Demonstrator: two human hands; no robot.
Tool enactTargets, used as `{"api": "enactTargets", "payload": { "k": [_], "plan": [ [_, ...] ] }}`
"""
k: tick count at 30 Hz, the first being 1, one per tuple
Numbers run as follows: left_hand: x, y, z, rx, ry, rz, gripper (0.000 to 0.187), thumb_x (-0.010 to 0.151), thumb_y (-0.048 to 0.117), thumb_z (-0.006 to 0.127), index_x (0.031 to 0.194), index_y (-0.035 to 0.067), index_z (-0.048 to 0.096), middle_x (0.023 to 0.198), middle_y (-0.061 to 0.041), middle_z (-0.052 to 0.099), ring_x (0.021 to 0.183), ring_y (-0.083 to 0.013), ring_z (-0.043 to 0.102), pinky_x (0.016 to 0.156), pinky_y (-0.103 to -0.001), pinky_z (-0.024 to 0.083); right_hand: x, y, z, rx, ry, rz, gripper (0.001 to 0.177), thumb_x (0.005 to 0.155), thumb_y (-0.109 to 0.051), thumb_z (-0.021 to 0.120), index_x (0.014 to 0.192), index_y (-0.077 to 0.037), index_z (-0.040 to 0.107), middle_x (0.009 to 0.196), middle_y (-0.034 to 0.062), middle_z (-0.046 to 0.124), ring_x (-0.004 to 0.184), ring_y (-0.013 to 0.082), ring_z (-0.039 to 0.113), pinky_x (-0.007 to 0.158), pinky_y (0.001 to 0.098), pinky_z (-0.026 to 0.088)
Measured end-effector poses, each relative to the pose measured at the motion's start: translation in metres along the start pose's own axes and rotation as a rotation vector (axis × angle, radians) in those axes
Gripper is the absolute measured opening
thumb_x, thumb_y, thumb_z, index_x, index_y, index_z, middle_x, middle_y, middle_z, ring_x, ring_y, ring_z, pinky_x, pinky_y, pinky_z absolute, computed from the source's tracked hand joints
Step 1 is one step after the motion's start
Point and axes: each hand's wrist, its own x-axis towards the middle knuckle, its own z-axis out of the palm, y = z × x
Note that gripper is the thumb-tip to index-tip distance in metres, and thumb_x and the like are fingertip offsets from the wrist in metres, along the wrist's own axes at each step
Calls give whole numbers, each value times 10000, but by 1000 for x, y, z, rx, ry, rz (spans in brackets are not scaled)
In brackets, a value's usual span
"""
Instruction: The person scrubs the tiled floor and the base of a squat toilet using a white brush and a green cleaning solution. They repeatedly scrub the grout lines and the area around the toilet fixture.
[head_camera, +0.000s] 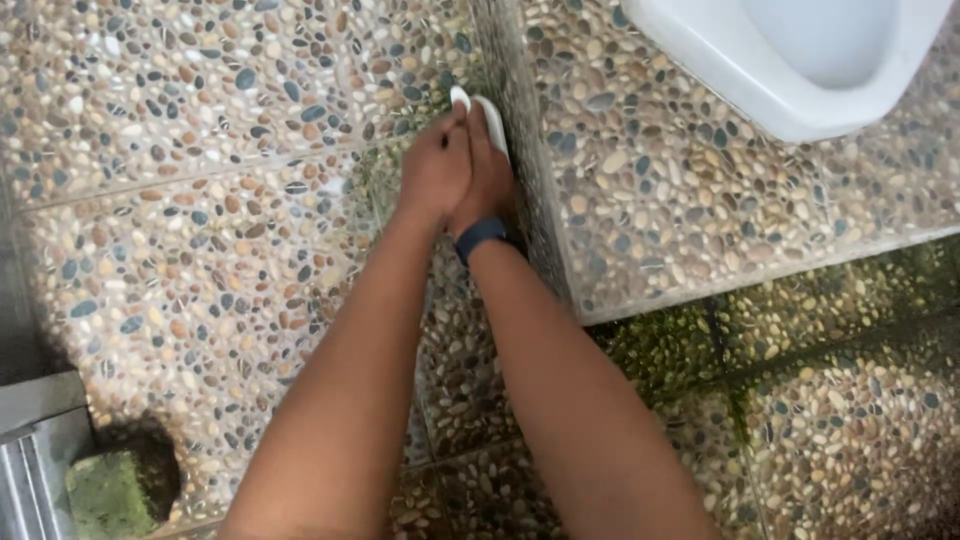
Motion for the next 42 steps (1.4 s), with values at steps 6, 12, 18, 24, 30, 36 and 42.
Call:
{"api": "enactTargets", "payload": {
  "k": [6, 12, 18, 24, 30, 36, 42],
  "plan": [
    [41, -21, 6, -6, -52, 47, 445, 990, 309, 469, 1315, 79, 667, 1317, -209, 657, 1177, -411, 634, 1012, -471, 487, 21, -30, 5, -309, 81, 26, 761, 1008, -596, 266, 1525, -79, 476, 583, 89, 654, 397, 253, 575, 333, 450, 451],
    [1, 10, -11, 105, -25, 8, 393, 992, 325, 516, 1227, 106, 742, 1187, -249, 710, 1114, -448, 653, 992, -504, 515, -5, -52, -22, 155, -41, 558, 800, 1096, -622, 426, 1059, 105, 757, 618, 124, 649, 488, 235, 581, 426, 431, 435],
    [-29, 20, -8, 151, -71, -40, 433, 965, 323, 508, 1304, 147, 711, 1126, -280, 707, 1070, -455, 673, 975, -510, 538, -26, -45, -53, -93, -149, -5, 627, 967, -393, 552, 1536, -148, 456, 902, 143, 744, 714, 327, 713, 576, 475, 576],
    [-34, 50, -75, 572, -477, -101, 599, 1053, 434, 418, 1579, 161, 338, 1295, -252, 633, 1120, -456, 636, 964, -550, 516, -36, -77, -79, -92, -290, -214, 533, 930, -261, 707, 1423, -88, 599, 1061, 208, 763, 887, 351, 751, 741, 479, 586],
    [-50, 86, -143, 434, -251, -41, 566, 996, 246, 559, 1547, 184, 445, 1273, -232, 706, 1186, -408, 667, 1018, -521, 534, 0, -150, -110, -410, -409, -287, 335, 902, -265, 776, 1160, -53, 742, 991, 219, 765, 862, 371, 741, 784, 477, 583],
    [-27, 55, -143, 259, -251, 102, 628, 934, 170, 679, 1498, 144, 402, 1430, -203, 578, 1274, -381, 583, 1049, -487, 480, 30, -204, -154, -572, -396, -263, 385, 832, -294, 847, 1106, -39, 757, 980, 227, 755, 897, 371, 741, 826, 479, 573],
    [-40, 93, -139, 281, -173, -15, 726, 901, 189, 746, 1527, 194, 379, 1530, -177, 476, 1388, -380, 481, 1100, -486, 448, 13, -232, -152, -597, -313, -205, 365, 764, -250, 860, 1060, -55, 772, 951, 217, 752, 916, 375, 734, 847, 465, 561]
  ]
}}
